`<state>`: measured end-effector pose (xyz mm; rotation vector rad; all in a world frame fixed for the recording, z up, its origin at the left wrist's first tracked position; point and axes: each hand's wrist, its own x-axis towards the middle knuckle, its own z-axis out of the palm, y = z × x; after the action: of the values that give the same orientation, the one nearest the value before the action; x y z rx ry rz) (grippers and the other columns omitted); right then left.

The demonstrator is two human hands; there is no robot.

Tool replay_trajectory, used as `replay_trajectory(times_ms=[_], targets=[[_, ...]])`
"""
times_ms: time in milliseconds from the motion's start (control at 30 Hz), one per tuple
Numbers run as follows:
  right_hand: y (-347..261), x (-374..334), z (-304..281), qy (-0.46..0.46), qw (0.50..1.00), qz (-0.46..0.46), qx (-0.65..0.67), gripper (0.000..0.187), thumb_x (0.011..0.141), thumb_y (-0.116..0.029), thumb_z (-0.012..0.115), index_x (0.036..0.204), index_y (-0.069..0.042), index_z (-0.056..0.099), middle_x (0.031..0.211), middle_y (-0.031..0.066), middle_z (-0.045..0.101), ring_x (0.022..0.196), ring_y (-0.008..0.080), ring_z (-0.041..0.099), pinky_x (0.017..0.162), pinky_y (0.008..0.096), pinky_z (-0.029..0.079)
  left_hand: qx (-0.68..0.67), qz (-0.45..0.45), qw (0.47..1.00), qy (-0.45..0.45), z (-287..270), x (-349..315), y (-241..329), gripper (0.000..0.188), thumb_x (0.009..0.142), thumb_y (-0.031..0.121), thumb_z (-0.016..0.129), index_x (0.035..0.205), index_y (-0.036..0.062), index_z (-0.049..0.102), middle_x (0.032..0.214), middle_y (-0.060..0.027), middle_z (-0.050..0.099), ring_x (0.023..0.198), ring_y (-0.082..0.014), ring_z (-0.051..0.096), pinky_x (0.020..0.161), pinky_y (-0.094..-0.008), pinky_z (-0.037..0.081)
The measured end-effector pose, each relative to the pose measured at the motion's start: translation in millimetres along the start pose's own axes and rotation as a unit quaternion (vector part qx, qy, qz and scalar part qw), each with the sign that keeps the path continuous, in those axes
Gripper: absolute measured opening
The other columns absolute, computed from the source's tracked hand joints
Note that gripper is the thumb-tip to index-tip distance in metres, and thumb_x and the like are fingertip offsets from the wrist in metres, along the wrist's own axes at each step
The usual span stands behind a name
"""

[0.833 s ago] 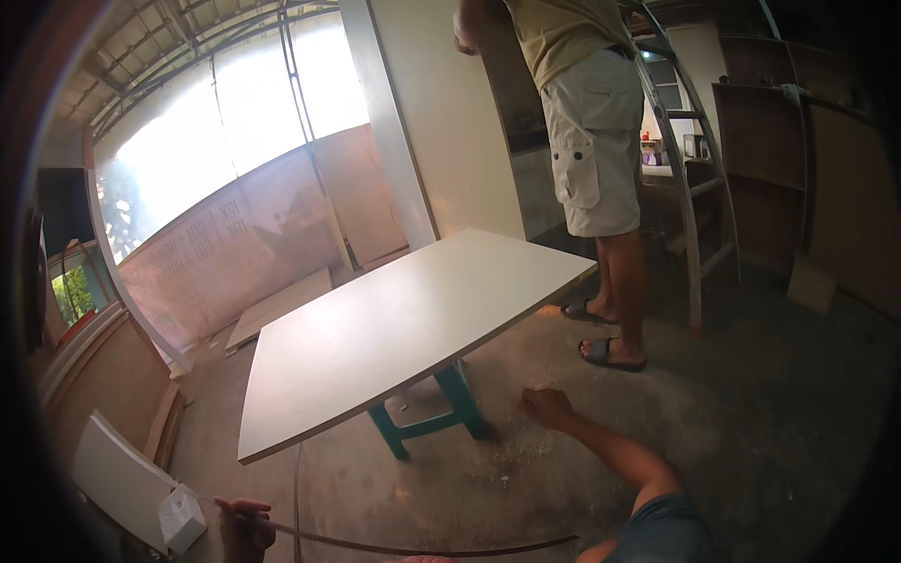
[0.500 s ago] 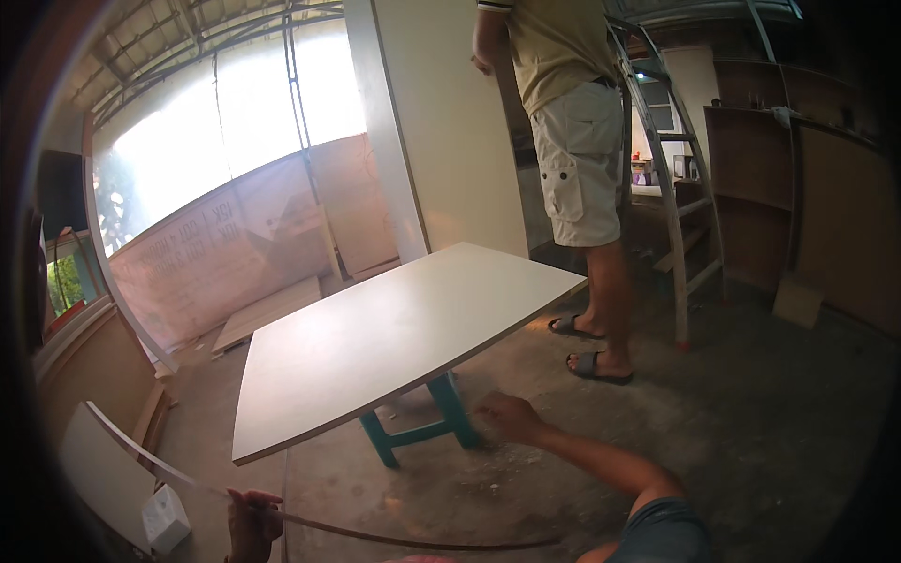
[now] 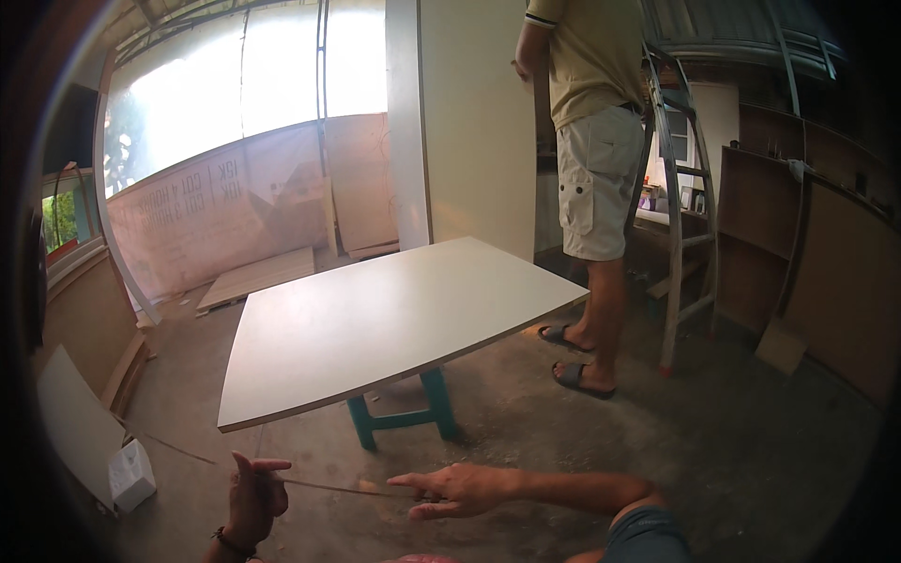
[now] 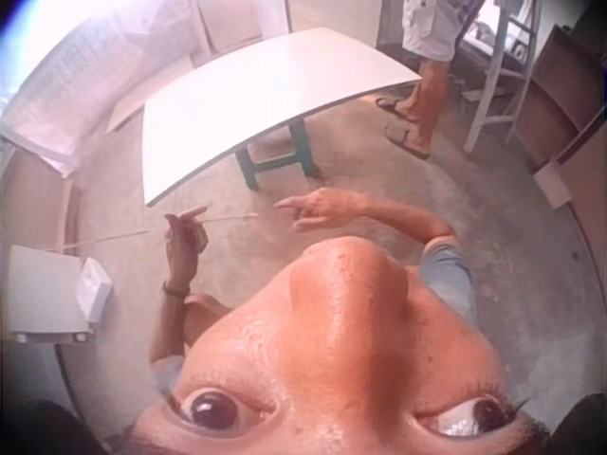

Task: The person sands a curved wooden piece using a sanding block and a metal ruler, and applies a white edging strip to the side of a white board.

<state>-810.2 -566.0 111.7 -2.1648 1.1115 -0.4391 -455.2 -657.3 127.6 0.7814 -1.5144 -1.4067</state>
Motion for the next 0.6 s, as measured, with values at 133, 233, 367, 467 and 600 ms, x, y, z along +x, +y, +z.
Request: replay_trajectory(times_ms=[133, 233, 367, 467, 600], targets=[[-8.4, 0.6, -0.4, 0.039, 0.999, -0.011, -0.032, 0.064, 0.104, -0.056, 0.052, 0.153, -0.016, 0.043, 0.097, 0.0149, 0.074, 0.088, 0.0313, 0.073, 0.082, 0.0421, 0.057, 0.005, -0.006, 0.999, -0.04, 10.6, 4.9, 18.0, 0.087, 0.106, 0.067, 0.024, 0.116, -0.0058, 0.07, 0.06, -0.0111, 0.064, 0.048, -0.0148, 0.059, 0.046, -0.0263, 0.046], [-29.9, -15.2, -15.1, 0.101, 0.988, 0.029, -0.112, 0.053, 0.102, -0.05, 0.059, 0.142, -0.016, 0.055, 0.083, 0.0112, 0.073, 0.074, 0.0281, 0.073, 0.072, 0.0404, 0.056, 0.018, 0.022, 0.996, -0.086, 33.6, 20.4, 45.2, 0.082, 0.108, 0.063, 0.025, 0.115, -0.0052, 0.071, 0.062, -0.0117, 0.066, 0.051, -0.0139, 0.062, 0.048, -0.0247, 0.047], [-70.1, -33.8, -39.5, 0.238, 0.961, 0.065, -0.127, 0.035, 0.101, -0.039, 0.066, 0.126, -0.015, 0.068, 0.071, 0.0077, 0.069, 0.062, 0.0217, 0.068, 0.063, 0.037, 0.053, 0.025, 0.137, 0.972, -0.19, 54.0, 48.2, 93.7, 0.063, 0.112, 0.049, 0.035, 0.118, -0.0033, 0.071, 0.067, -0.0056, 0.069, 0.058, -0.0089, 0.064, 0.051, -0.0223, 0.048], [-95.3, -42.4, -45.5, 0.314, 0.939, 0.115, -0.079, 0.033, 0.1, -0.033, 0.068, 0.126, -0.013, 0.067, 0.07, 0.0061, 0.068, 0.058, 0.0147, 0.063, 0.06, 0.0333, 0.05, 0.034, 0.197, 0.952, -0.233, 79.2, 74.5, 136.4, 0.057, 0.113, 0.043, 0.039, 0.117, -0.003, 0.072, 0.061, 0.0036, 0.058, 0.054, -0.0034, 0.054, 0.049, -0.0201, 0.04], [-100.4, -35.1, -35.7, 0.392, 0.911, 0.125, -0.035, 0.031, 0.099, -0.028, 0.07, 0.123, -0.008, 0.068, 0.069, 0.0037, 0.067, 0.058, 0.0083, 0.057, 0.058, 0.0296, 0.047, -0.018, 0.348, 0.927, -0.138, 103.6, 97.1, 157.3, 0.061, 0.114, 0.043, 0.035, 0.114, -0.0059, 0.071, 0.056, 0.0073, 0.039, 0.047, -0.002, 0.032, 0.045, -0.0226, 0.026]])
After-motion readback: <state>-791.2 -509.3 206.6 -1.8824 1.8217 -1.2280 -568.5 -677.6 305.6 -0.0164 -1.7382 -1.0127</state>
